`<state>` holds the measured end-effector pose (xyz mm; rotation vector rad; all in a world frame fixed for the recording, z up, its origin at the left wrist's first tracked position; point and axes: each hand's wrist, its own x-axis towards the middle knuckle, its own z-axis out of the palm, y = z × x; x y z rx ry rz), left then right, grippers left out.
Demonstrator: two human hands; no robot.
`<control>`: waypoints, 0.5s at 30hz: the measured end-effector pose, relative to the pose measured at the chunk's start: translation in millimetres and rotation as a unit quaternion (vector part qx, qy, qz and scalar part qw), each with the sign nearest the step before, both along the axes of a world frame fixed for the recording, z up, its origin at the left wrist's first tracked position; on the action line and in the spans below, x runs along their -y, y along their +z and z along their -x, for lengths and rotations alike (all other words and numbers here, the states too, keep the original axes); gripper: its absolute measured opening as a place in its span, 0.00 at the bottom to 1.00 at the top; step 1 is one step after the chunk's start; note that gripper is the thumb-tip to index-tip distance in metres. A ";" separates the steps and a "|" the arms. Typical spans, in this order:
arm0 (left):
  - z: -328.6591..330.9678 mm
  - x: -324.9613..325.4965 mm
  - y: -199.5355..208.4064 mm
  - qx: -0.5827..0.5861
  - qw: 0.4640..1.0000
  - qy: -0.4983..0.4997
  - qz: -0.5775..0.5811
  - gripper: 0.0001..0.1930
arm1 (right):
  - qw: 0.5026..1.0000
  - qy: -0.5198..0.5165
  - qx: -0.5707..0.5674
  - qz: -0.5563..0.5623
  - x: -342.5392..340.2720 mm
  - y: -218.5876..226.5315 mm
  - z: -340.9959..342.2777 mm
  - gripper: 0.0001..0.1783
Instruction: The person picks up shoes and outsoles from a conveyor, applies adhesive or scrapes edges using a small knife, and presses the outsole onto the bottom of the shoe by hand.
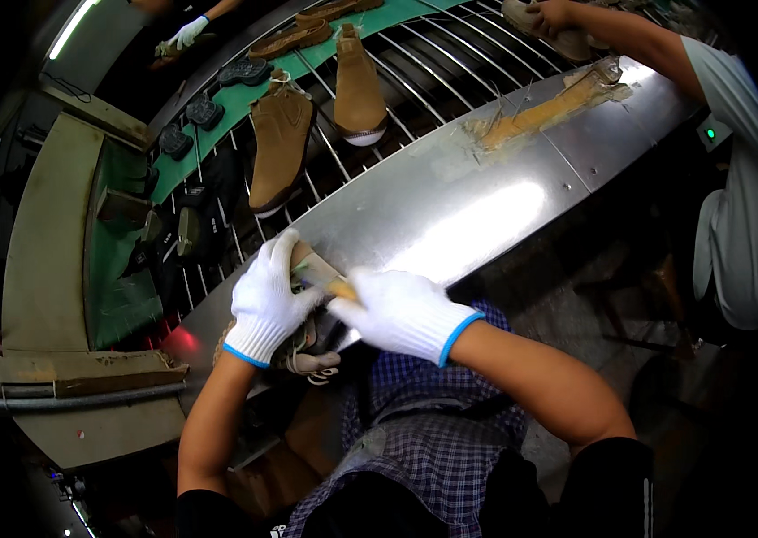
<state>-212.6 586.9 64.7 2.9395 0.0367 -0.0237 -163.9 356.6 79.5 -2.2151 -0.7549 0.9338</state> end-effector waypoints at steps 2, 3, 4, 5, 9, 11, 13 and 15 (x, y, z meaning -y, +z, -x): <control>-5.8 3.4 11.7 -0.033 0.999 -0.010 -0.010 0.43 | 0.999 -0.051 0.010 -0.012 10.5 -20.8 -6.2 0.35; -8.6 3.0 15.7 -0.056 0.998 -0.022 -0.024 0.42 | 0.998 -0.066 0.001 0.010 14.8 -24.4 -7.0 0.35; -11.2 2.1 20.1 -0.080 0.996 -0.033 -0.037 0.41 | 0.997 -0.077 0.002 0.013 17.7 -31.8 -8.9 0.35; -17.8 0.3 25.5 -0.107 0.994 -0.029 -0.015 0.37 | 0.996 -0.083 0.001 0.017 19.2 -43.4 -9.2 0.35; -59.9 8.9 49.1 -0.292 0.952 -0.063 -0.064 0.48 | 0.990 -0.134 0.005 -0.038 19.3 -62.4 -4.1 0.32; -62.4 -13.2 41.2 -0.290 0.954 -0.078 -0.022 0.52 | 0.984 -0.156 0.004 -0.083 23.9 -68.2 -5.9 0.29; -46.8 -56.8 37.3 -0.204 0.941 -0.025 0.270 0.35 | 0.978 -0.178 -0.030 -0.104 25.2 -68.2 -8.8 0.25; -21.0 -80.4 48.1 -0.060 0.909 0.067 0.407 0.21 | 0.975 -0.192 -0.039 -0.102 30.8 -67.1 -8.8 0.22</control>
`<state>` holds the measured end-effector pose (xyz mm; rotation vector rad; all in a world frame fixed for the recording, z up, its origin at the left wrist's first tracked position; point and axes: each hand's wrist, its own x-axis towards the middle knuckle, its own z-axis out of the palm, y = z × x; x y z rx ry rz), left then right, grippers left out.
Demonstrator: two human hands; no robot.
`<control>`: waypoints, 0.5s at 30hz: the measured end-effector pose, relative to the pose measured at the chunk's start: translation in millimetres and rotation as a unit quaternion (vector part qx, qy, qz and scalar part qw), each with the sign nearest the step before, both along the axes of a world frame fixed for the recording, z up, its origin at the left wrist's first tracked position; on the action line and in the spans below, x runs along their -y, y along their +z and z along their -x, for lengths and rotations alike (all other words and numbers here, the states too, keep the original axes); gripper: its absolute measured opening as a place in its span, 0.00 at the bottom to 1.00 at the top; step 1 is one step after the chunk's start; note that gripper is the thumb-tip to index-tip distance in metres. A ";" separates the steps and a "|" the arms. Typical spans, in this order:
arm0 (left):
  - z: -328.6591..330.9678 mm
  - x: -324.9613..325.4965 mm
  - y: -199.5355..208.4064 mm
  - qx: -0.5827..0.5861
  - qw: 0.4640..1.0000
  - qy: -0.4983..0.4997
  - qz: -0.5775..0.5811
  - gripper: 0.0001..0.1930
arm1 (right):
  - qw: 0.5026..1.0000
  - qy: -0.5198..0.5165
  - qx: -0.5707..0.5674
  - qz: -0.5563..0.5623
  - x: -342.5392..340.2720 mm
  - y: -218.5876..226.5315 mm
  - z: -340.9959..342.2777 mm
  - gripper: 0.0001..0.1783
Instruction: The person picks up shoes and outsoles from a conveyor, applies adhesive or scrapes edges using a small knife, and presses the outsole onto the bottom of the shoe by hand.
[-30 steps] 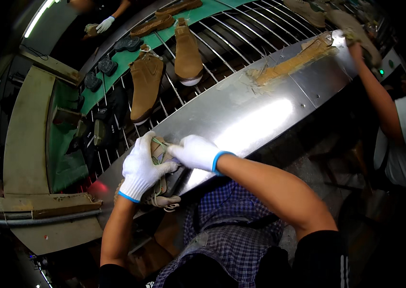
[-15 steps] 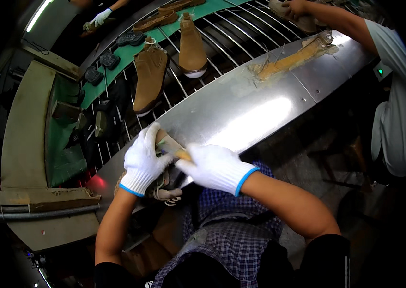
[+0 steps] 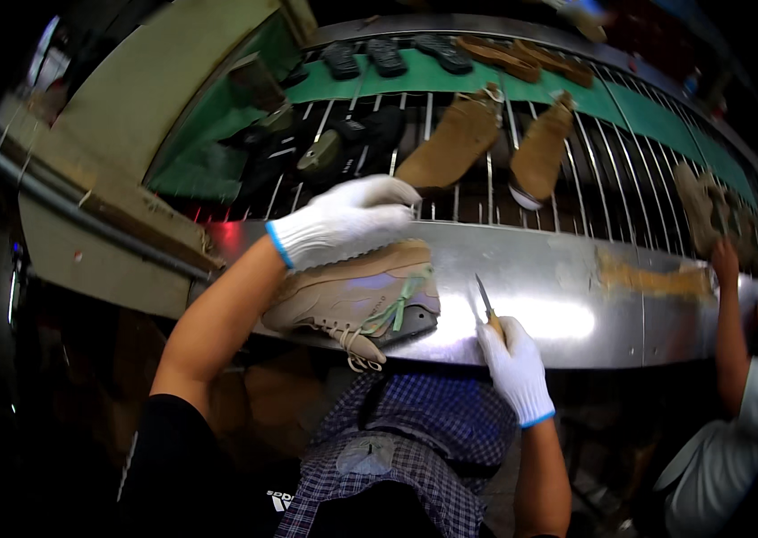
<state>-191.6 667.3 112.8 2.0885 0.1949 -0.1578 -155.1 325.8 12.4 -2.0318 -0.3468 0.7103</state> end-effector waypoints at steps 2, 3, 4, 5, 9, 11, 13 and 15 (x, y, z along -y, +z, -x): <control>32.4 -27.2 6.1 0.002 0.998 0.053 -0.026 0.22 | 0.996 0.037 0.079 0.019 -3.8 8.9 2.3 0.22; 48.7 -38.5 3.7 -0.001 0.997 0.069 -0.033 0.21 | 0.992 0.053 0.113 0.030 -6.3 16.1 6.9 0.22; 66.4 -47.5 -5.4 0.008 0.997 0.057 -0.048 0.22 | 0.987 0.071 0.133 0.048 -13.2 23.4 11.6 0.23; 86.6 -54.0 -14.9 0.016 0.997 0.050 -0.065 0.22 | 0.979 0.120 0.157 0.052 -24.1 38.2 14.8 0.24; 130.3 -34.7 -30.2 -0.040 0.986 0.057 -0.153 0.25 | 0.943 0.225 0.231 0.082 -57.5 67.8 30.9 0.26; 134.7 -25.7 -37.9 -0.041 0.983 0.060 -0.169 0.25 | 0.926 0.256 0.248 0.123 -77.4 74.5 38.3 0.26; 137.9 -20.4 -41.6 0.004 0.983 0.058 -0.174 0.25 | 0.904 0.278 0.251 0.205 -99.0 79.0 43.0 0.26; 138.0 -22.0 -47.4 0.024 0.984 0.066 -0.165 0.25 | 0.931 0.257 0.209 0.149 -110.5 58.0 40.0 0.26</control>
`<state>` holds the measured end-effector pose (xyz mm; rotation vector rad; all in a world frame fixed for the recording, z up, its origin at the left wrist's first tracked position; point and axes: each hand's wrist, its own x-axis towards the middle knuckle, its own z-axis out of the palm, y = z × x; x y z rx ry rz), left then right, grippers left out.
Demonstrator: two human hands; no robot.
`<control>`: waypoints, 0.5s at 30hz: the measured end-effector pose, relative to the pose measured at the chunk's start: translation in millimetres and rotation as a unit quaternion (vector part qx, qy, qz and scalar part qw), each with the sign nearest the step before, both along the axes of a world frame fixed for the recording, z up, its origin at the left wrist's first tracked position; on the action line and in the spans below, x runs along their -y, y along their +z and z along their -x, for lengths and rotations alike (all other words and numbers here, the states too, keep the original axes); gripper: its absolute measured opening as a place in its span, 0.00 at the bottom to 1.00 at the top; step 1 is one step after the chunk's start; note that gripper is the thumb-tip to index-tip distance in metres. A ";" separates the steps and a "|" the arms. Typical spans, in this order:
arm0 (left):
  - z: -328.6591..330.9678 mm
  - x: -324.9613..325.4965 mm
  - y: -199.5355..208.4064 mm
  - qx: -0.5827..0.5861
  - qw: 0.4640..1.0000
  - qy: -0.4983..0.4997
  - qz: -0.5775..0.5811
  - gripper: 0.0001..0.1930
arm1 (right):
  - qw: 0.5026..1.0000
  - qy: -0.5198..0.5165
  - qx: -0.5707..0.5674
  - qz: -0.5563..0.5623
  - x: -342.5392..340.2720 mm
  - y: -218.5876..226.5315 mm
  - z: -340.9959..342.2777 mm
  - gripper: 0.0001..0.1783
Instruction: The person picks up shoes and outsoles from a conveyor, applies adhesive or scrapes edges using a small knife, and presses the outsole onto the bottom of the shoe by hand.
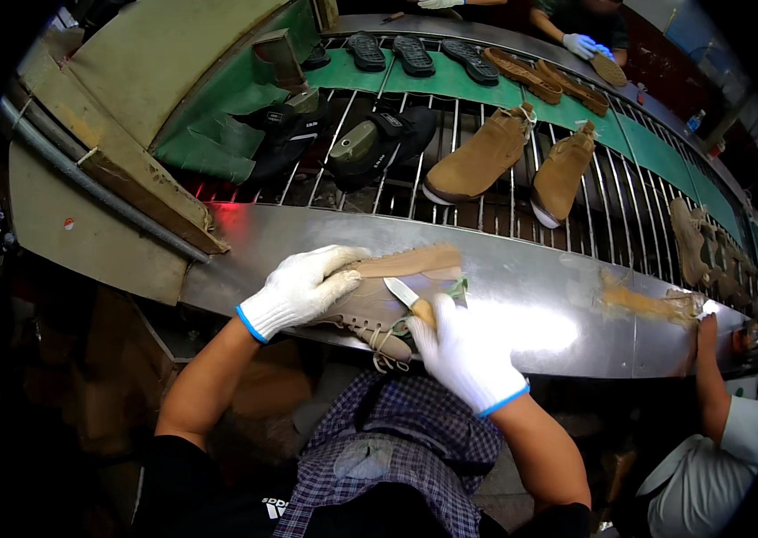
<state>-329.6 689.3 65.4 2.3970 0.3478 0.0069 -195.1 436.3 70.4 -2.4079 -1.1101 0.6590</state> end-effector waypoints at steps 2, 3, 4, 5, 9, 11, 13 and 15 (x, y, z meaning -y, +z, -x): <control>-2.6 -1.6 -1.7 0.017 1.000 0.003 0.003 0.25 | 0.970 -0.056 -0.215 -0.094 -5.1 -14.0 -13.3 0.26; -3.8 -3.8 -1.2 0.021 1.000 0.004 0.004 0.24 | 0.864 -0.132 -0.474 -0.103 -6.1 -7.7 -12.9 0.25; -4.7 -5.2 -0.8 0.026 1.000 0.006 0.004 0.24 | 0.828 -0.152 -0.524 -0.127 -6.4 -7.5 -10.0 0.24; -1.8 -6.9 -3.1 0.033 0.999 -0.005 -0.007 0.24 | 0.786 -0.169 -0.575 -0.150 -10.9 -8.7 -4.3 0.23; 4.2 4.5 -5.5 0.052 0.998 0.015 -0.012 0.24 | 0.910 -0.138 -0.346 -0.183 -2.1 11.4 11.1 0.18; 4.2 0.5 -3.3 0.053 0.999 0.008 -0.012 0.24 | 0.908 -0.110 -0.279 -0.293 4.5 34.2 18.7 0.16; 10.8 -4.5 -6.0 0.067 0.998 0.000 -0.003 0.23 | 0.932 -0.019 -0.100 -0.349 5.9 36.4 12.1 0.17; 13.5 -10.8 -10.1 0.099 0.995 -0.013 0.003 0.21 | 0.986 0.038 0.035 -0.162 -3.5 22.4 -0.4 0.21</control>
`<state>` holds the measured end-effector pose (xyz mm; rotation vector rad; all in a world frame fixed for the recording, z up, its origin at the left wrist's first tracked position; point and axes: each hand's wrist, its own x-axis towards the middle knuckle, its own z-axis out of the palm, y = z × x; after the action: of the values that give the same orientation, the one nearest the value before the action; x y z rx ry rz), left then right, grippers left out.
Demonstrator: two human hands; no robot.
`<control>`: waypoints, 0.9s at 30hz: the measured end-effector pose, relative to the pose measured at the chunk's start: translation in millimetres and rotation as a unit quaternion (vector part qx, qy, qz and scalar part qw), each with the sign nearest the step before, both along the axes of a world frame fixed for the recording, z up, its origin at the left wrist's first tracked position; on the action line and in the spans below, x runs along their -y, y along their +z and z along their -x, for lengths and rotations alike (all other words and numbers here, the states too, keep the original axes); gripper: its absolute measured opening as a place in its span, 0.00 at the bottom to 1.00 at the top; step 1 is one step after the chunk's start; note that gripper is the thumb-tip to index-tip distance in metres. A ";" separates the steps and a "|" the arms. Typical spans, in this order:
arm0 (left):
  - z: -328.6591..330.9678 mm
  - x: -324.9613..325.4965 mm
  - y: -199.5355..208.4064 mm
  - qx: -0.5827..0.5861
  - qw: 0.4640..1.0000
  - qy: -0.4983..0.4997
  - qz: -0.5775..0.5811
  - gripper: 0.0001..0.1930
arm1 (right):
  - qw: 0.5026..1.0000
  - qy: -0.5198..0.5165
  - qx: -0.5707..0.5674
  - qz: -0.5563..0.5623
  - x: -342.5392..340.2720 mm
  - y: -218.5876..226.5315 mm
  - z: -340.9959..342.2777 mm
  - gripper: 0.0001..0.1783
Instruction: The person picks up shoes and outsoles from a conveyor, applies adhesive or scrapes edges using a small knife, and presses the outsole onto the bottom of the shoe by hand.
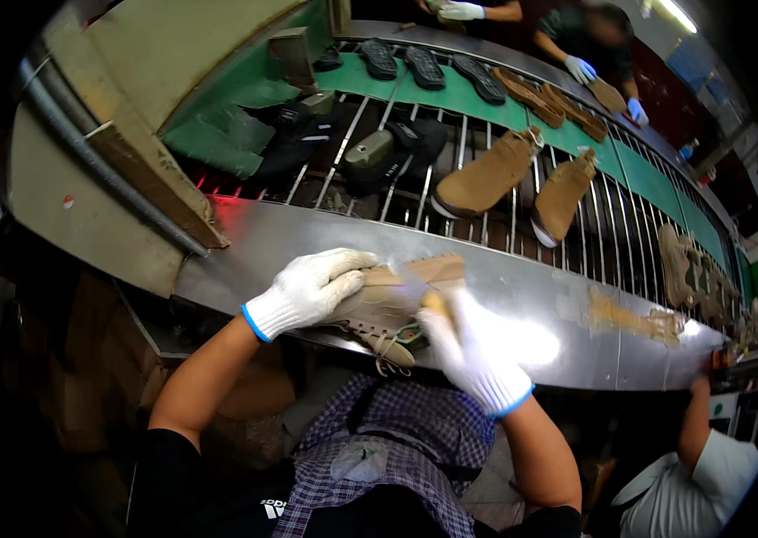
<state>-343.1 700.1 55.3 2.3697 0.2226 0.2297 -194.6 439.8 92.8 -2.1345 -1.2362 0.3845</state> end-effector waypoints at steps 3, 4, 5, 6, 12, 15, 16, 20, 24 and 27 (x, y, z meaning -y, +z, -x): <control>24.4 -4.0 5.6 0.104 0.975 0.123 0.155 0.18 | 0.996 -0.044 0.024 0.080 11.9 -28.9 -18.0 0.25; 39.0 -1.8 2.8 0.159 0.962 0.180 0.133 0.17 | 0.995 -0.071 0.030 0.060 24.5 -39.5 -30.1 0.24; 56.4 7.8 -4.8 0.205 0.944 0.228 0.120 0.16 | 0.992 -0.107 0.032 0.050 42.6 -46.8 -40.1 0.23; 74.4 19.1 -8.8 0.214 0.935 0.264 0.098 0.16 | 0.986 -0.144 0.038 0.071 58.7 -53.5 -49.8 0.23; 123.0 96.9 -22.1 0.296 0.935 0.166 -0.106 0.19 | 0.930 -0.126 0.338 0.065 59.4 -68.2 -101.2 0.25; 92.1 131.8 -25.4 0.336 0.932 0.068 -0.121 0.22 | 0.960 -0.052 0.254 -0.106 -17.1 -47.3 -97.8 0.21; 79.2 137.7 -22.5 0.338 0.934 0.045 -0.109 0.24 | 0.976 -0.062 0.172 -0.118 -38.2 -44.9 -90.7 0.20; 48.5 152.1 -37.4 0.279 0.951 0.000 -0.137 0.32 | 0.993 -0.067 -0.051 -0.089 -58.8 -94.1 -82.8 0.24; 40.9 127.8 -83.5 0.330 0.891 0.065 -0.306 0.32 | 0.996 -0.043 -0.074 -0.003 -3.0 -66.7 -33.5 0.20; 48.6 92.8 -24.8 0.286 0.935 0.005 -0.209 0.35 | 0.988 -0.040 -0.134 -0.061 18.3 -47.3 -12.7 0.22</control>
<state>-391.7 607.3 30.6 2.5876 -0.1079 1.0408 -181.9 421.5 45.5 -1.9475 -0.9933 0.5290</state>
